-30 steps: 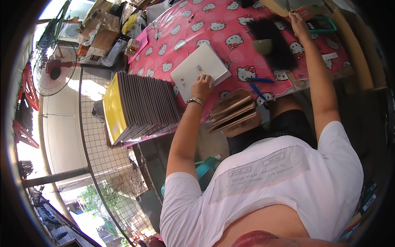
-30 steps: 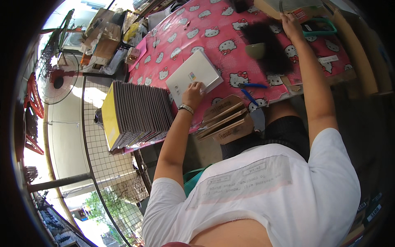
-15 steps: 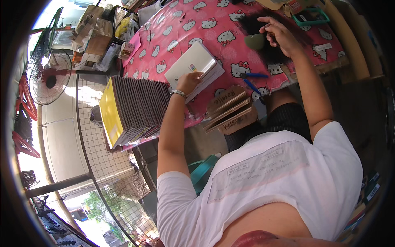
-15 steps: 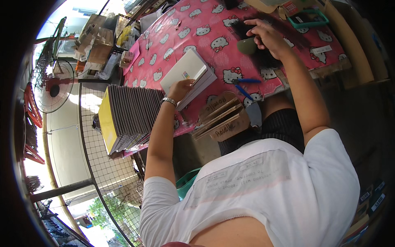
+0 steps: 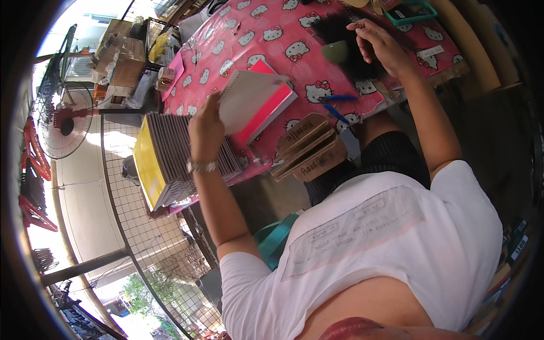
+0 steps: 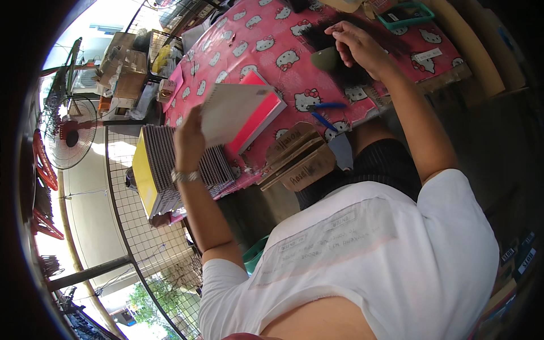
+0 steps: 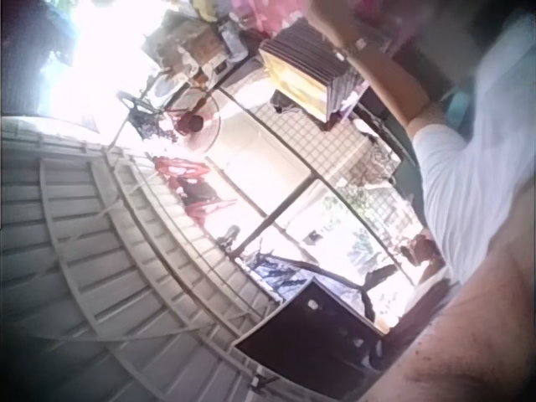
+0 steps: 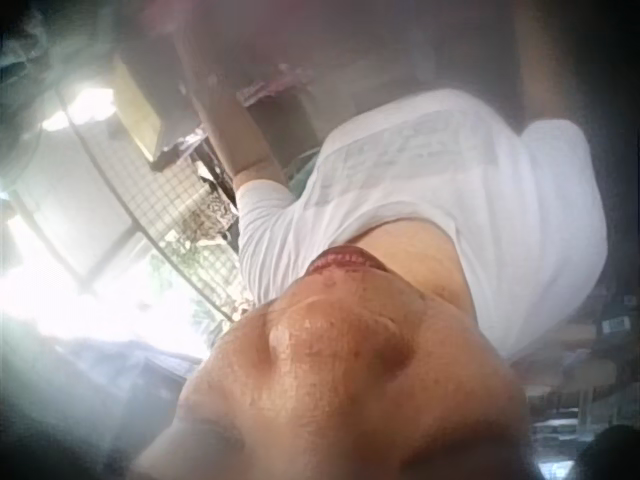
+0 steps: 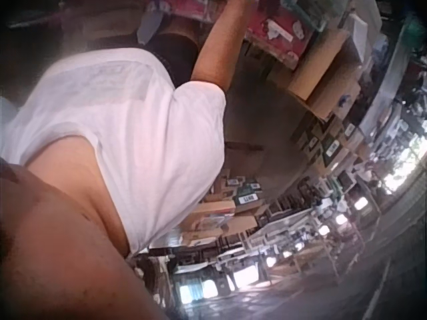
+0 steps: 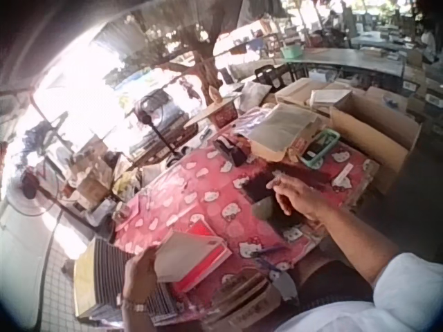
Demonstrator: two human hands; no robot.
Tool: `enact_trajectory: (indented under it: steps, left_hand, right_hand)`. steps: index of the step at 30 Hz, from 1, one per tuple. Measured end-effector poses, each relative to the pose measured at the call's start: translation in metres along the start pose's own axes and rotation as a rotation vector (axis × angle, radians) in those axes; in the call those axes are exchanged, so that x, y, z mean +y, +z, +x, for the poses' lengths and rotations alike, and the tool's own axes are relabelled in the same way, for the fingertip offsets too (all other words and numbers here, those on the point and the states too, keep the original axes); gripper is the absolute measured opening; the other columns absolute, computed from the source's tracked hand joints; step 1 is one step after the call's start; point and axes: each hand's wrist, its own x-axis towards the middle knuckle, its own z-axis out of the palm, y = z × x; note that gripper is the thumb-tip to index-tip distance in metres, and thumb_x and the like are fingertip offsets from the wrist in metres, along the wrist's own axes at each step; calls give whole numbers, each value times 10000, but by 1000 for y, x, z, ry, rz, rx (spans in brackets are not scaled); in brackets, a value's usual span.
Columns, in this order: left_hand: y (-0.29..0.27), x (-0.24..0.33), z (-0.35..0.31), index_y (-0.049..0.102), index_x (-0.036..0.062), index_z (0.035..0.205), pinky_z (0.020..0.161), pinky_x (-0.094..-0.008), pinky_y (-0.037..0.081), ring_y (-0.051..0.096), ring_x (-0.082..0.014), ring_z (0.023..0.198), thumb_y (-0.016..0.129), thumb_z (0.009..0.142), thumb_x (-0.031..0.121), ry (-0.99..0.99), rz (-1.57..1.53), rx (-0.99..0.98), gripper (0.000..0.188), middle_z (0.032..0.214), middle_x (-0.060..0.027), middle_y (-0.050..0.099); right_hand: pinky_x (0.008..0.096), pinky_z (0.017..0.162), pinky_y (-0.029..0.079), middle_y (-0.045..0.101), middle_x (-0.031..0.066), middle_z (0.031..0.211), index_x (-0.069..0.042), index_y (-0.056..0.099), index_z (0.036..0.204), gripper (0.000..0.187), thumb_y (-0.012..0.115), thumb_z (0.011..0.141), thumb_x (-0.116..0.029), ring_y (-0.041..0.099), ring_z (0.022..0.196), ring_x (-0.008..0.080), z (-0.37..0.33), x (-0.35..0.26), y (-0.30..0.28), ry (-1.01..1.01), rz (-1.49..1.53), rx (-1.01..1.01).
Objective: The person labels notebooks by wrapping a numbered adhesive strip around the spine of each one, pressing it down by hand, and then placing the finished notebook onto a stack.
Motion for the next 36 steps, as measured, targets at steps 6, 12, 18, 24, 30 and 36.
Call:
enact_trajectory:
  steps: [6,12,18,24,30,36]
  left_hand:
    - [-24,79,-51,624,132,1132,657,-408,547,685,-309,797,530,774,-32,196,26,-216,405,976,-99,692]
    - [-21,128,-79,643,125,1099,631,-388,508,657,-294,744,543,765,-69,103,129,-180,399,891,-84,658]
    - [-37,134,-58,646,117,1100,641,-396,509,659,-307,758,539,764,-67,127,137,-220,398,903,-86,664]
    - [33,109,-75,620,69,1103,673,-435,503,648,-355,809,527,806,-38,-15,76,-198,329,962,-149,675]
    - [77,143,-108,588,94,1062,920,-443,386,588,-275,943,634,844,129,-88,33,166,225,1011,-74,643]
    - [88,144,-106,608,102,1035,966,-452,363,591,-256,902,653,867,141,-52,58,249,178,950,-57,651]
  right_hand:
    - [238,588,442,498,14,865,-44,514,1241,393,412,866,-96,510,699,84,-11,-7,22,-34,3,-62]
    - [267,711,510,593,82,991,1,587,1097,355,404,794,-14,604,823,146,-57,-4,42,-189,-238,-113]
    - [269,792,506,648,83,998,1,608,1111,327,436,834,-22,615,950,152,-75,33,40,-136,-293,-160]
    - [259,807,488,652,32,964,-10,605,1174,365,422,859,-20,608,870,118,-100,41,72,310,97,-344]
    - [382,1163,227,412,208,1478,29,375,1458,534,413,995,-233,314,1423,280,-145,50,130,-414,-61,-199]
    - [367,1026,428,600,185,1270,-1,566,1296,394,515,1001,-257,562,1210,283,-105,30,92,-326,-156,-423]
